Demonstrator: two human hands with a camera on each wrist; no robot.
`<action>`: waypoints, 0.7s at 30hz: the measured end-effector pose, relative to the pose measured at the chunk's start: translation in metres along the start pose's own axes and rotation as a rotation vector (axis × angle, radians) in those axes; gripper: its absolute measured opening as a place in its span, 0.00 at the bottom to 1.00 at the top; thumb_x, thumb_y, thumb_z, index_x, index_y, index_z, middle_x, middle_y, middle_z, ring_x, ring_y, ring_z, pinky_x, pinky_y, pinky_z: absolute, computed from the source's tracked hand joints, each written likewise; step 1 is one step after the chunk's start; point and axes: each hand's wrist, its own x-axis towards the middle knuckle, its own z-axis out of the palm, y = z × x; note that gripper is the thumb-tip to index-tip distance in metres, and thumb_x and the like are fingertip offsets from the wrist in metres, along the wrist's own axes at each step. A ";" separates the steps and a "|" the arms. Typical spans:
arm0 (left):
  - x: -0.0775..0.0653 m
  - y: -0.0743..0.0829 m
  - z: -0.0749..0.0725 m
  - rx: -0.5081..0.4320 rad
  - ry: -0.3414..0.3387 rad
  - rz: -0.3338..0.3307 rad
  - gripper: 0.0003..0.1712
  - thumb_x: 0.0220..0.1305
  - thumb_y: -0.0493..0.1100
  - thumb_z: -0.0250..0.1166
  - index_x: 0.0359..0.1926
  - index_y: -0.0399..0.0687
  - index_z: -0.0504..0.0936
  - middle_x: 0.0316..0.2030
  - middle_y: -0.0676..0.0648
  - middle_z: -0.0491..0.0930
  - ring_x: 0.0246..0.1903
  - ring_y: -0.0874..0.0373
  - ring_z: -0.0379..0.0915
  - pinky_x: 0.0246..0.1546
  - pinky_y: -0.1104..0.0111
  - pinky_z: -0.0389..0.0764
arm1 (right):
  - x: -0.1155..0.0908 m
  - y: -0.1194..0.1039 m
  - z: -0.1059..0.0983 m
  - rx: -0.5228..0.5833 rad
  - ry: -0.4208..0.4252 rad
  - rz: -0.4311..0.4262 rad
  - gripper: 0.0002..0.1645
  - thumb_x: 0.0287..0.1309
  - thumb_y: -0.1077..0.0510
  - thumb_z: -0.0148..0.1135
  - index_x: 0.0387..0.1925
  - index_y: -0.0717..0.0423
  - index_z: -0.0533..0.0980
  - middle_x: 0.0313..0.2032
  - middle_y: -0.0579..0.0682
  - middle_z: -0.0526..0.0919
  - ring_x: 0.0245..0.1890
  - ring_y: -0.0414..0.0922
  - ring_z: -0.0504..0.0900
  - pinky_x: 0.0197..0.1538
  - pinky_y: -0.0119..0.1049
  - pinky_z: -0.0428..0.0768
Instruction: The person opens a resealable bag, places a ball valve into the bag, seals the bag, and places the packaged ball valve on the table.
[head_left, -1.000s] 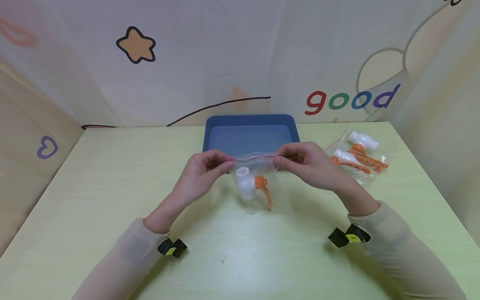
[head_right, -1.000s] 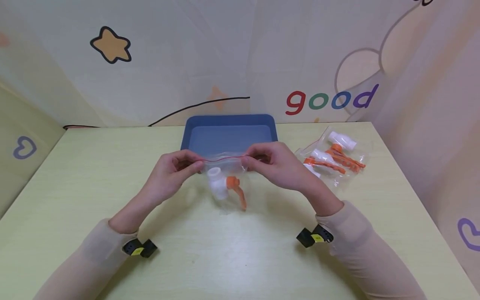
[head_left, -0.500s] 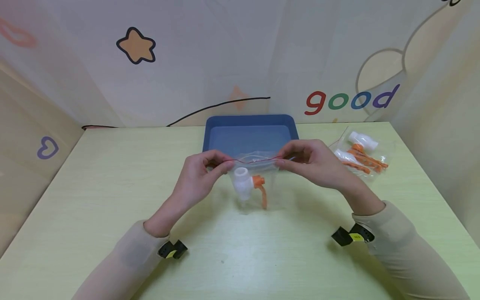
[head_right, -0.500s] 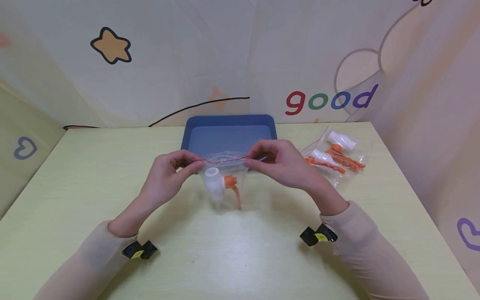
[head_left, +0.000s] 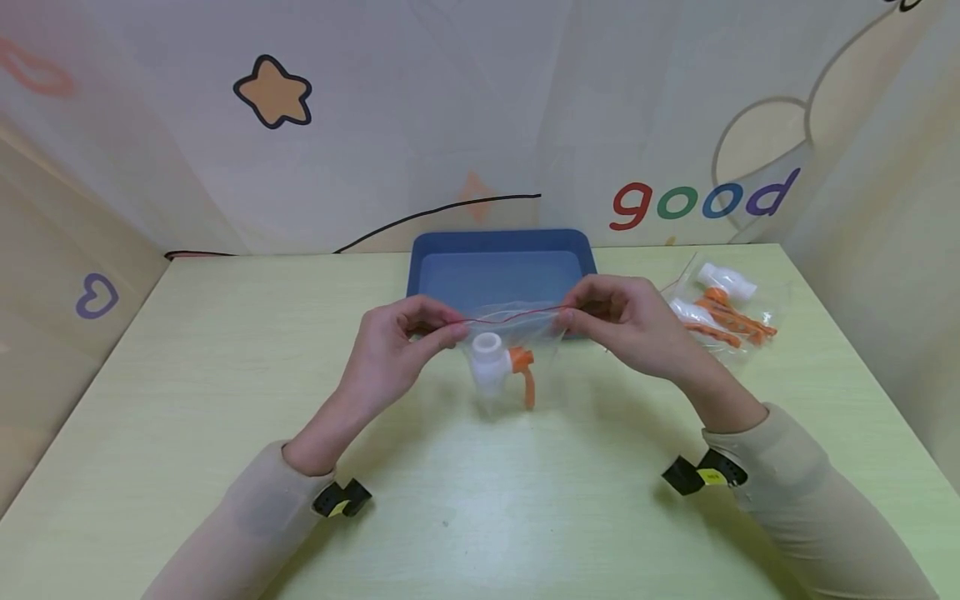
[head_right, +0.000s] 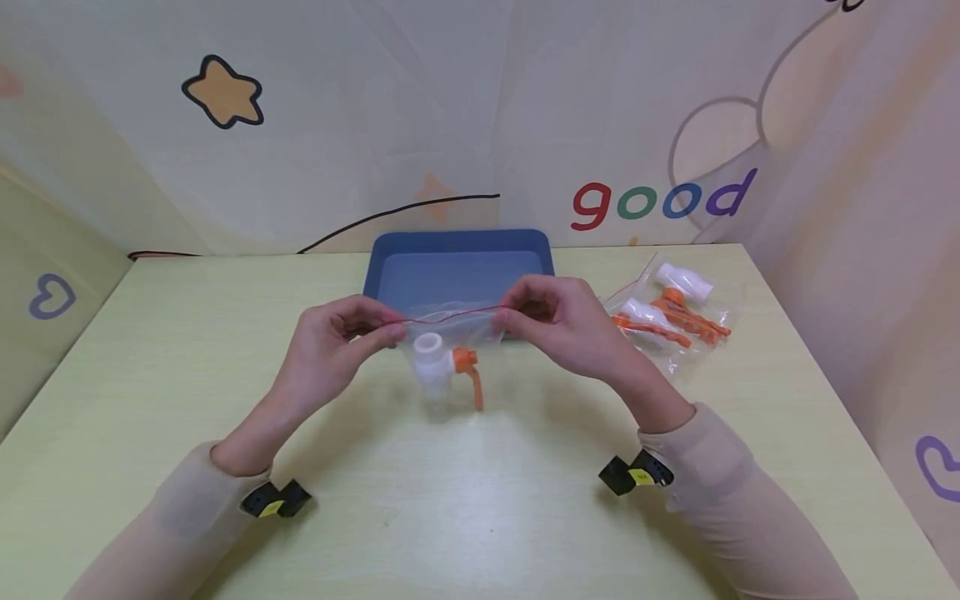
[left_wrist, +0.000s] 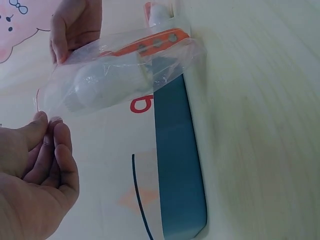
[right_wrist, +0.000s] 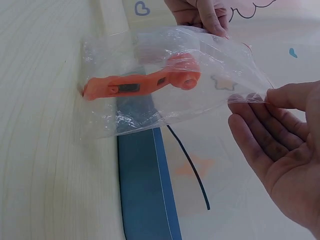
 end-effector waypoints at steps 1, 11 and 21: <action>0.000 0.000 0.000 -0.004 0.003 0.001 0.03 0.65 0.38 0.73 0.40 0.45 0.88 0.33 0.53 0.87 0.32 0.60 0.84 0.31 0.67 0.82 | 0.000 0.000 0.000 0.000 0.003 -0.003 0.02 0.68 0.66 0.65 0.40 0.63 0.82 0.34 0.55 0.86 0.32 0.48 0.84 0.36 0.33 0.83; -0.001 0.004 0.000 0.032 0.002 0.039 0.02 0.65 0.37 0.72 0.37 0.41 0.88 0.31 0.52 0.87 0.30 0.60 0.83 0.29 0.67 0.81 | -0.002 -0.001 0.000 0.008 0.015 0.018 0.03 0.68 0.65 0.66 0.41 0.64 0.81 0.35 0.57 0.85 0.32 0.48 0.84 0.37 0.33 0.83; -0.003 0.010 0.002 0.066 -0.001 0.104 0.02 0.65 0.35 0.72 0.38 0.40 0.87 0.31 0.50 0.85 0.30 0.59 0.80 0.28 0.69 0.78 | -0.001 -0.002 0.000 -0.010 -0.029 0.014 0.05 0.67 0.65 0.66 0.43 0.61 0.82 0.39 0.54 0.84 0.38 0.51 0.84 0.43 0.35 0.84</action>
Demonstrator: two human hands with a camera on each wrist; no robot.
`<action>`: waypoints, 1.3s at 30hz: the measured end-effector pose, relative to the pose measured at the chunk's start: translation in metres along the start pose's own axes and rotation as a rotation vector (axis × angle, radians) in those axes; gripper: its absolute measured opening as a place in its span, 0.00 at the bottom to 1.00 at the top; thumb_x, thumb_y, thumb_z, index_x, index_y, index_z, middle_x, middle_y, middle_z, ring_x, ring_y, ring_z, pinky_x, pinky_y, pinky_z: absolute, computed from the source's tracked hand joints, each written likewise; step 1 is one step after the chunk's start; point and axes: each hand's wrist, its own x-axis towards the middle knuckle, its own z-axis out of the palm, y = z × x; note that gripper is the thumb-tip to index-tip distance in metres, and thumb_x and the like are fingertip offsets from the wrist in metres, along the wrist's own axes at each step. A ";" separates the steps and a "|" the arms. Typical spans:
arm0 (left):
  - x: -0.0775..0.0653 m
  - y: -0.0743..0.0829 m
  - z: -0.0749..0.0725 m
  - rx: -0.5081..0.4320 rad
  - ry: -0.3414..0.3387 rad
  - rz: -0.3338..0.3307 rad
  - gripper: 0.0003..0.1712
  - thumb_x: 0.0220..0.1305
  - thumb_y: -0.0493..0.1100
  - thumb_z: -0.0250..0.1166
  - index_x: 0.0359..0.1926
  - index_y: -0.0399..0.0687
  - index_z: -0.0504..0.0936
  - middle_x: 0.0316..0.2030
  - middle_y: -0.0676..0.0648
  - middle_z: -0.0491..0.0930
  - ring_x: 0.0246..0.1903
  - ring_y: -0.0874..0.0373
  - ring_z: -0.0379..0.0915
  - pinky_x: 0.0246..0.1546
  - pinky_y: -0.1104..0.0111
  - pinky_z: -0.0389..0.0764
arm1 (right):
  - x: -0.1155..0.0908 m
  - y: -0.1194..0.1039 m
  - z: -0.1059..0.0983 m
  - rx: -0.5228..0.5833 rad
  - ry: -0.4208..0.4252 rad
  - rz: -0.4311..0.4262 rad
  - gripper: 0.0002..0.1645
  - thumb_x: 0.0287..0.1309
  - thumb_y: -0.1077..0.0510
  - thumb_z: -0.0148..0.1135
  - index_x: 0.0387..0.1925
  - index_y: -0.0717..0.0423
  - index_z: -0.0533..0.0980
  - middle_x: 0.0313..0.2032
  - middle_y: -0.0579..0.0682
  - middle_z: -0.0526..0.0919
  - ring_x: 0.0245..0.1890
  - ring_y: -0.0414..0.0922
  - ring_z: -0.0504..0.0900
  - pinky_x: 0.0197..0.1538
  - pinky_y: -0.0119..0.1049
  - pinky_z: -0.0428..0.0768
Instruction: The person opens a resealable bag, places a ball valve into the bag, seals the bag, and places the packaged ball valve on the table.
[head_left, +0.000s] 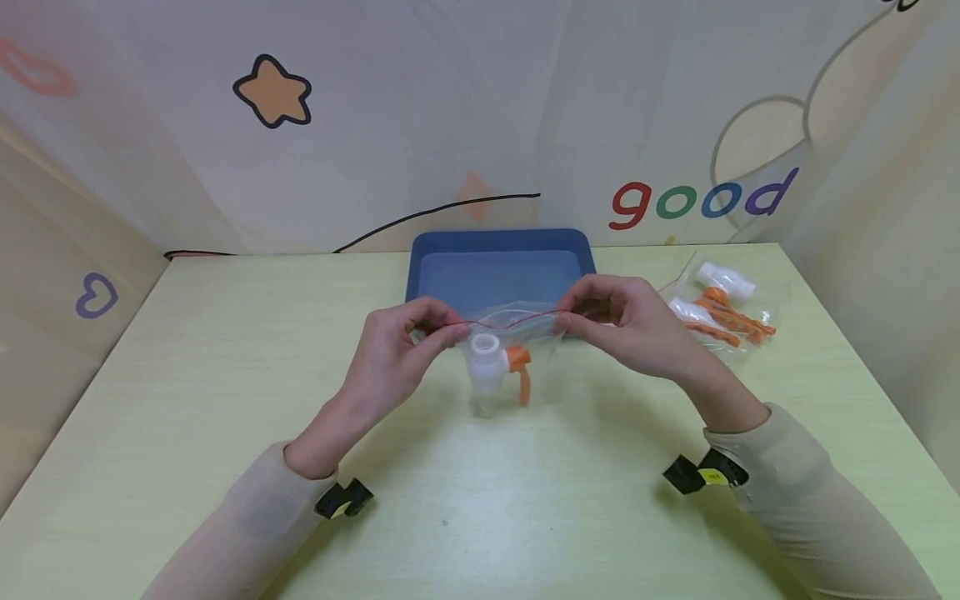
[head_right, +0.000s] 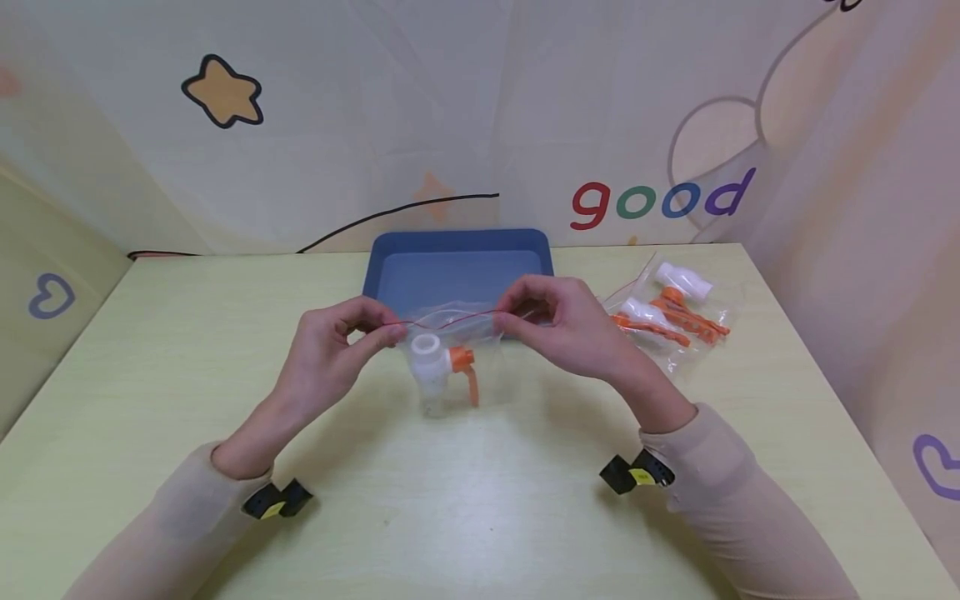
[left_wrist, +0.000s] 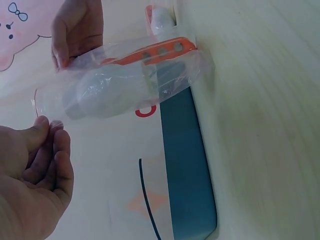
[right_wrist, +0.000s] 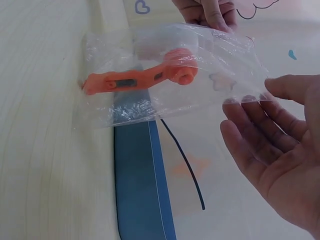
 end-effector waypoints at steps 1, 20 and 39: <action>0.000 0.000 0.000 0.005 -0.002 0.007 0.02 0.66 0.35 0.71 0.38 0.40 0.86 0.31 0.49 0.85 0.30 0.59 0.80 0.28 0.69 0.79 | 0.000 0.000 0.000 -0.013 -0.002 -0.015 0.05 0.67 0.65 0.67 0.43 0.60 0.82 0.39 0.53 0.84 0.39 0.50 0.84 0.43 0.35 0.84; -0.004 -0.004 0.003 -0.024 0.000 0.032 0.04 0.67 0.36 0.71 0.42 0.43 0.88 0.33 0.54 0.85 0.31 0.61 0.79 0.33 0.67 0.80 | -0.001 -0.004 0.014 -0.187 0.131 -0.198 0.05 0.59 0.65 0.75 0.35 0.52 0.88 0.28 0.45 0.84 0.30 0.42 0.79 0.34 0.33 0.77; -0.005 -0.005 0.008 0.019 -0.030 0.168 0.02 0.66 0.34 0.71 0.39 0.43 0.88 0.32 0.54 0.83 0.29 0.61 0.76 0.26 0.68 0.74 | -0.002 -0.005 0.015 -0.163 0.138 -0.158 0.03 0.62 0.65 0.72 0.36 0.54 0.87 0.30 0.43 0.83 0.32 0.44 0.79 0.38 0.33 0.77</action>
